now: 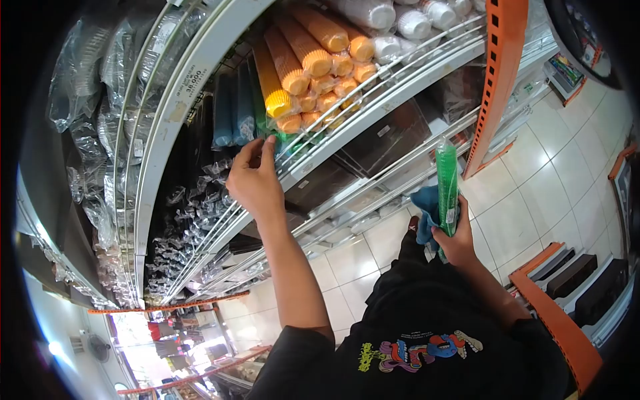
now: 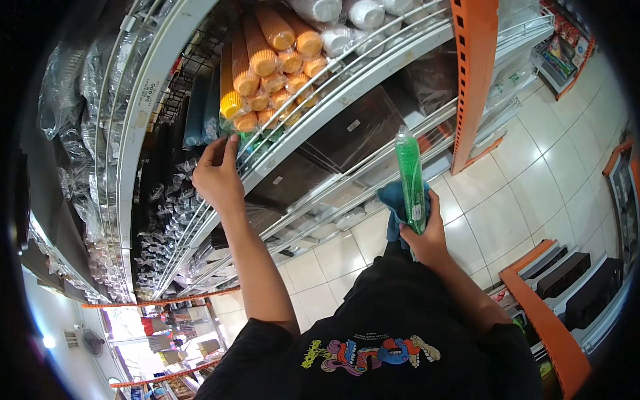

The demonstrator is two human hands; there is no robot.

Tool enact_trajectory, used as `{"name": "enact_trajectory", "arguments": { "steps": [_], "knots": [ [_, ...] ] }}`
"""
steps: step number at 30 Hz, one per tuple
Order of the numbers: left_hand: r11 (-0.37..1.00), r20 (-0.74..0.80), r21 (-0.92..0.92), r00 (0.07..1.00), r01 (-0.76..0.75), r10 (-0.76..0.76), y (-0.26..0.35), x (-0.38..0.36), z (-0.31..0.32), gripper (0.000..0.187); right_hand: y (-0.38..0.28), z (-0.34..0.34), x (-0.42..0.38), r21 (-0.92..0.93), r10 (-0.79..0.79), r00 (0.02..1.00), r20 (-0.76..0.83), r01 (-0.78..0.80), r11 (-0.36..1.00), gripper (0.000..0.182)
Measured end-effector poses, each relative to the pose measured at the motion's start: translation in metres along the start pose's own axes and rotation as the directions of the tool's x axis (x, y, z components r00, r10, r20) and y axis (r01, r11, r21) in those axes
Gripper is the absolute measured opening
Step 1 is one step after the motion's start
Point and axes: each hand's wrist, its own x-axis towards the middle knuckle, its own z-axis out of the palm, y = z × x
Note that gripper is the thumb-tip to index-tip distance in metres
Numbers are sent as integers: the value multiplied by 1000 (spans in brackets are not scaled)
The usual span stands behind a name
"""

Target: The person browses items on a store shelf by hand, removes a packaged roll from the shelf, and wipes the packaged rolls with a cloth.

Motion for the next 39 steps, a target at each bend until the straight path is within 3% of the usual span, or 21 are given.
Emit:
{"name": "enact_trajectory", "arguments": {
  "steps": [4, 8, 13, 16, 19, 21, 22, 25, 27, 28, 29, 32, 33, 34, 37, 39],
  "knots": [
    [985, 14, -175, 1000, -5, 7, -10, 0, 7, 20, 2, 13, 4, 42, -12, 999, 44, 10, 999, 85],
    [956, 29, -293, 999, -26, 36, -9, -9, -1, 14, 3, 17, 4, -42, -47, 998, 51, 49, 998, 85],
    [955, 94, -282, 988, -88, 119, -12, -13, -18, 13, 12, 11, 3, -74, -24, 999, 46, 27, 997, 85],
    [957, 183, -276, 972, -92, 146, -17, -7, -23, 13, 5, 10, 5, 2, 12, 999, 46, -13, 1000, 84],
    [938, 93, -296, 972, -182, 218, -21, -1, -26, 13, 14, 10, 7, 27, -13, 999, 32, 12, 1000, 83],
    [949, 60, -315, 997, -24, 45, -25, 2, -28, 14, 17, 12, 7, 28, -49, 999, 23, 48, 998, 83],
    [950, -16, -290, 993, -116, 116, -28, 5, -28, 15, 16, 13, 7, 52, -15, 1000, 23, 13, 999, 83],
    [965, -61, -158, 977, -210, 203, -15, 10, -37, 21, 18, 14, 7, 83, 9, 999, 33, -12, 997, 83],
    [984, -29, -123, 991, -130, 128, -9, 19, -42, 27, 21, 13, 7, -24, 18, 998, 59, -16, 1000, 85],
    [938, -44, 113, 941, -328, 334, -10, 27, -44, 31, 23, 11, 6, -29, 19, 998, 65, -17, 999, 85],
    [802, -7, 343, 852, -490, 523, -9, 34, -45, 36, 26, 9, 6, -41, 31, 998, 59, -29, 999, 85],
    [702, 217, 286, 757, -653, 616, -11, 51, -45, 49, 19, 13, 8, 5, 77, 995, 59, -78, 997, 84],
    [746, 260, 241, 782, -621, 567, -9, 50, -45, 47, 15, 14, 10, 64, 110, 993, 51, -113, 991, 84],
    [788, 302, 202, 803, -581, 514, -8, 49, -44, 45, 17, 15, 11, 1, 92, 996, 16, -92, 996, 83],
    [644, 199, 175, 667, -745, 718, 7, 53, -42, 36, 11, 17, 17, 6, 124, 992, 4, -124, 992, 83],
    [753, 262, 167, 765, -636, 588, 5, 50, -43, 32, 17, 16, 18, -31, 105, 994, 12, -104, 994, 83]
  ]
}}
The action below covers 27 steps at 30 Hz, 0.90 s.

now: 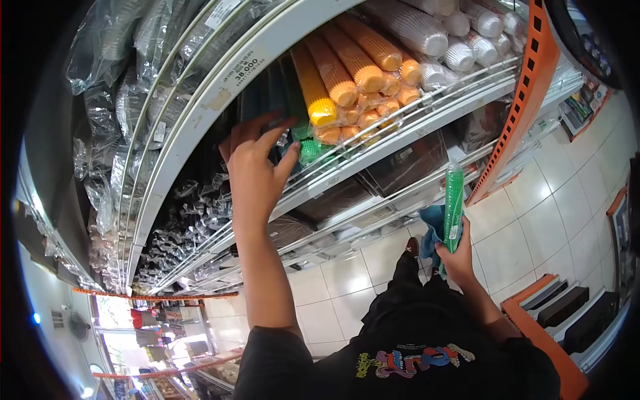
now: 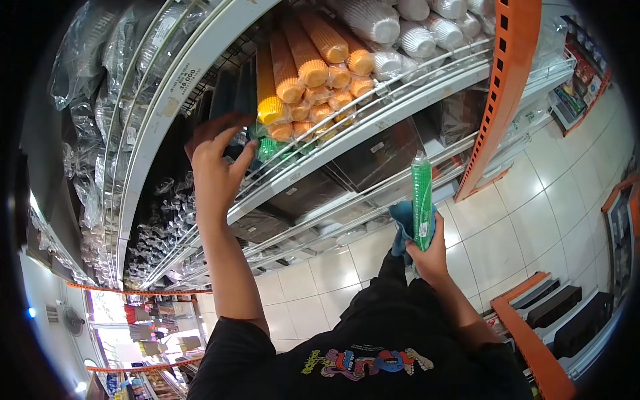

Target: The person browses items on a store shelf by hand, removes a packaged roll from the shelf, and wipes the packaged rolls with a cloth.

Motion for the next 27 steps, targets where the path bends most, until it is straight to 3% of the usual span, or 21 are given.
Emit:
{"name": "enact_trajectory", "arguments": {
  "steps": [4, 6, 7, 9, 10, 11, 12, 14, 16, 20, 25, 27],
  "knots": [
    [984, 123, 40, 977, 173, -176, -5, -1, 4, 26, 8, -1, 4, -77, -59, 998, 18, 61, 995, 84],
    [993, -21, -113, 999, 22, -25, -5, 4, 7, 19, 13, -2, 4, -73, -57, 998, 10, 58, 996, 84],
    [993, -23, -113, 999, 20, -23, -4, 7, 7, 19, 15, -2, 4, -69, -50, 999, 2, 50, 996, 84],
    [984, -114, 71, 978, -166, 174, 2, 13, 3, 18, 15, -2, 3, -96, -54, 999, -3, 53, 994, 84],
    [984, -111, 70, 979, -164, 171, 8, 14, 1, 18, 14, -2, 2, -126, -58, 998, -6, 57, 990, 84],
    [996, 22, 68, 998, 58, -60, 14, 14, -1, 18, 11, -3, 1, -128, -54, 999, -3, 54, 990, 84],
    [956, 152, 98, 946, 275, -288, 17, 13, -3, 18, 7, -2, -1, -96, -38, 999, 12, 39, 995, 83],
    [1000, -13, -13, 1000, 14, -14, 0, 9, 10, 19, 7, -1, -2, -58, -24, 999, 22, 26, 998, 83],
    [993, 21, 74, 995, -94, 93, -2, 10, 13, 21, 11, -2, -3, -76, -20, 1000, 23, 22, 997, 83],
    [977, -26, 180, 992, -118, 125, 8, 9, 6, 22, 11, 0, -6, -104, -43, 999, -4, 42, 994, 83],
    [1000, 117, 3, 993, 9, -9, 5, 11, 5, 22, 2, 1, -16, -127, -42, 999, 6, 43, 991, 87],
    [1000, 108, 20, 994, -24, 21, 8, 15, 1, 26, 4, -3, -19, -129, -29, 1000, 0, 29, 991, 88]
  ]
}}
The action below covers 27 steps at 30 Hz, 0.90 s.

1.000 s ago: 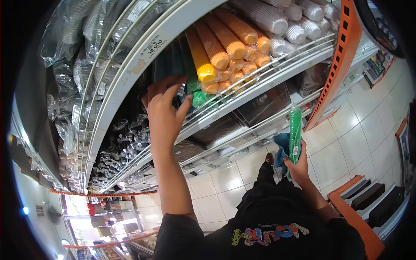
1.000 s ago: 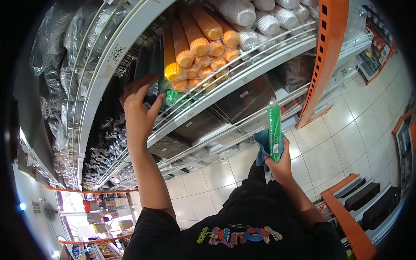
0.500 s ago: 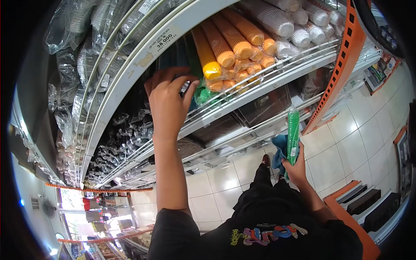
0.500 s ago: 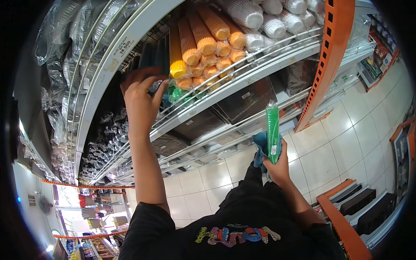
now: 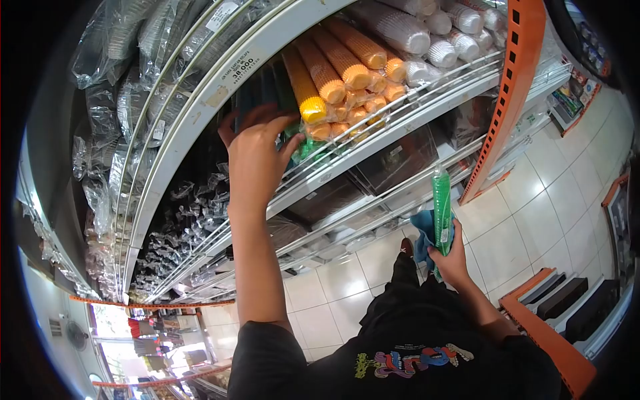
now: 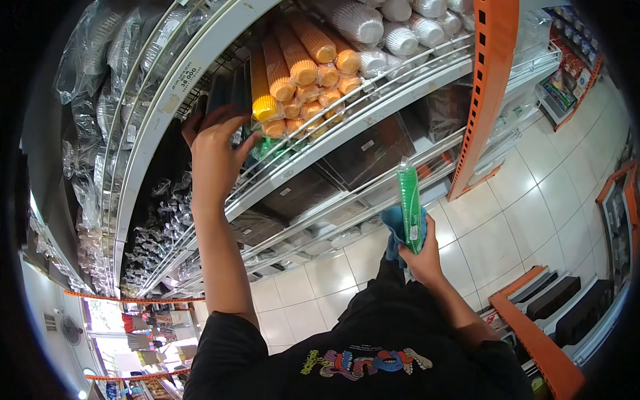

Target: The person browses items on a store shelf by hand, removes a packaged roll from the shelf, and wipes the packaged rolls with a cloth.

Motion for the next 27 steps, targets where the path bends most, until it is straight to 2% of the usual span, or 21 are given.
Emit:
{"name": "enact_trajectory", "arguments": {
  "steps": [2, 4, 5, 6, 8, 9, 11, 12, 15, 17, 18, 22, 24, 25, 27],
  "knots": [
    [982, 152, -84, 977, 167, -153, 1, 4, -4, 32, -8, -3, -4, -86, -4, 1000, -23, 2, 996, 90],
    [959, 83, -270, 994, 88, -68, -3, 6, -10, 40, -6, -8, -8, -90, -25, 999, -39, 22, 996, 89],
    [955, 95, -285, 994, 86, -61, -6, 8, -14, 49, -4, -10, -9, -93, -40, 998, -39, 36, 995, 89],
    [953, 88, -293, 994, 82, -58, -10, 9, -10, 49, -2, -12, -10, -99, -46, 998, -47, 41, 994, 89],
    [991, -168, -38, 978, -131, 123, -18, 8, 5, 55, 3, -16, -12, -82, -63, 994, -86, 56, 995, 86],
    [991, -171, -46, 978, -127, 118, -19, 5, 10, 55, 6, -18, -14, -91, -63, 994, -88, 54, 994, 86],
    [968, 87, -231, 993, 97, -78, -20, 2, 16, 60, 9, -23, -14, -95, -69, 994, -87, 61, 994, 84],
    [950, 316, -134, 920, 283, -230, -8, 7, 0, 63, 4, -25, -15, -101, -71, 993, -93, 62, 993, 84],
    [929, 357, -197, 905, 314, -230, -7, 9, -9, 64, -11, -24, -19, -105, -82, 990, -116, 70, 992, 81],
    [925, 307, -240, 927, 295, -216, -8, 6, -6, 64, -11, -23, -20, 22, -16, 993, -118, 19, 1000, 79],
    [921, 256, -278, 945, 272, -202, -9, 5, -5, 65, -10, -23, -21, 19, -17, 993, -119, 20, 1000, 79],
    [930, 340, -236, 921, 281, -192, -17, 7, -9, 59, -9, -16, -26, 41, -28, 992, -121, 33, 999, 81],
    [935, 21, -346, 997, 72, -69, -33, 8, 6, 53, -4, -13, -28, -9, -45, 990, -132, 44, 999, 81],
    [952, 112, -301, 993, 57, -24, -49, 20, 5, 50, -4, -12, -28, -5, -51, 990, -134, 50, 999, 81],
    [940, 126, -290, 981, 182, -151, -60, 45, 16, 49, -5, -10, -28, -1, -49, 993, -107, 49, 999, 81]
  ]
}}
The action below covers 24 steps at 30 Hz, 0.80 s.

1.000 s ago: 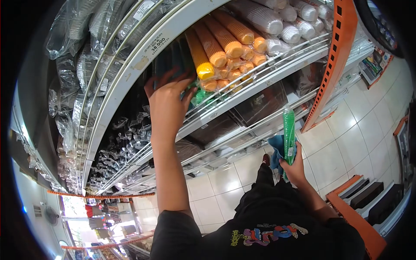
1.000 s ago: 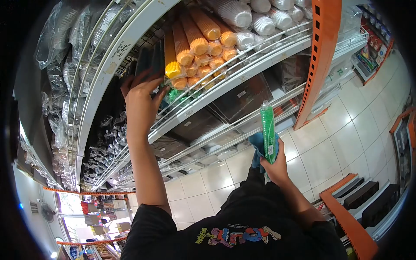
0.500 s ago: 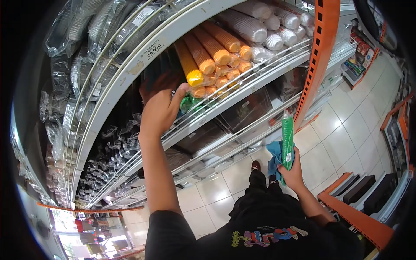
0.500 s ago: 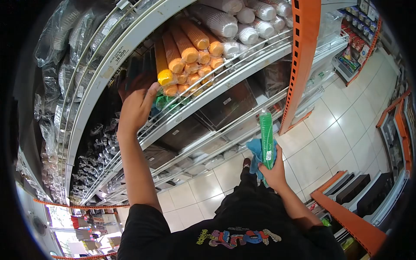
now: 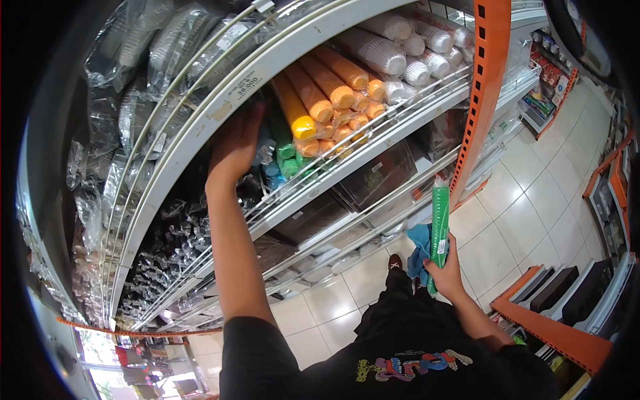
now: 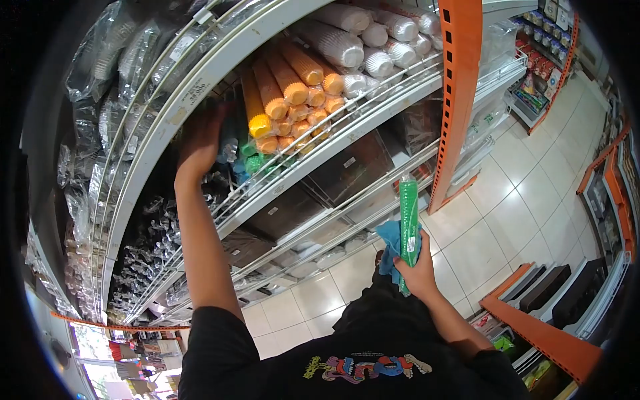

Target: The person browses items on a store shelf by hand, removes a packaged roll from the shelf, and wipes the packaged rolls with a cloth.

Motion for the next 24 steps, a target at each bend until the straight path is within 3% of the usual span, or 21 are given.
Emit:
{"name": "enact_trajectory", "arguments": {
  "steps": [1, 3, 4, 7, 14, 19, 24],
  "knots": [
    [997, -16, 78, 1000, -14, 15, -25, 21, 13, 51, -1, 2, -1, 2, -8, 1000, 4, 8, 1000, 81],
    [918, -146, 307, 941, -250, 305, -86, 64, 46, 48, -2, 5, 0, 40, -9, 1000, 6, 9, 999, 80],
    [939, -138, 229, 946, -258, 294, -72, 72, 38, 49, -1, 7, 0, 42, -19, 1000, 6, 19, 999, 80],
    [861, -131, 447, 934, -243, 332, -117, 115, 69, 52, -2, 12, 1, -3, -68, 998, -9, 68, 998, 78],
    [887, -47, 412, 967, -209, 249, -109, 95, 49, 53, -15, 20, -14, -72, -70, 997, 38, 73, 995, 77],
    [884, -25, 404, 963, -237, 269, -106, 96, 51, 53, -2, 26, -28, 51, -16, 999, 37, 14, 999, 76],
    [882, -12, 377, 951, -283, 310, -99, 102, 59, 54, -14, 34, -56, -48, 17, 1000, -5, -17, 999, 85]
  ]
}}
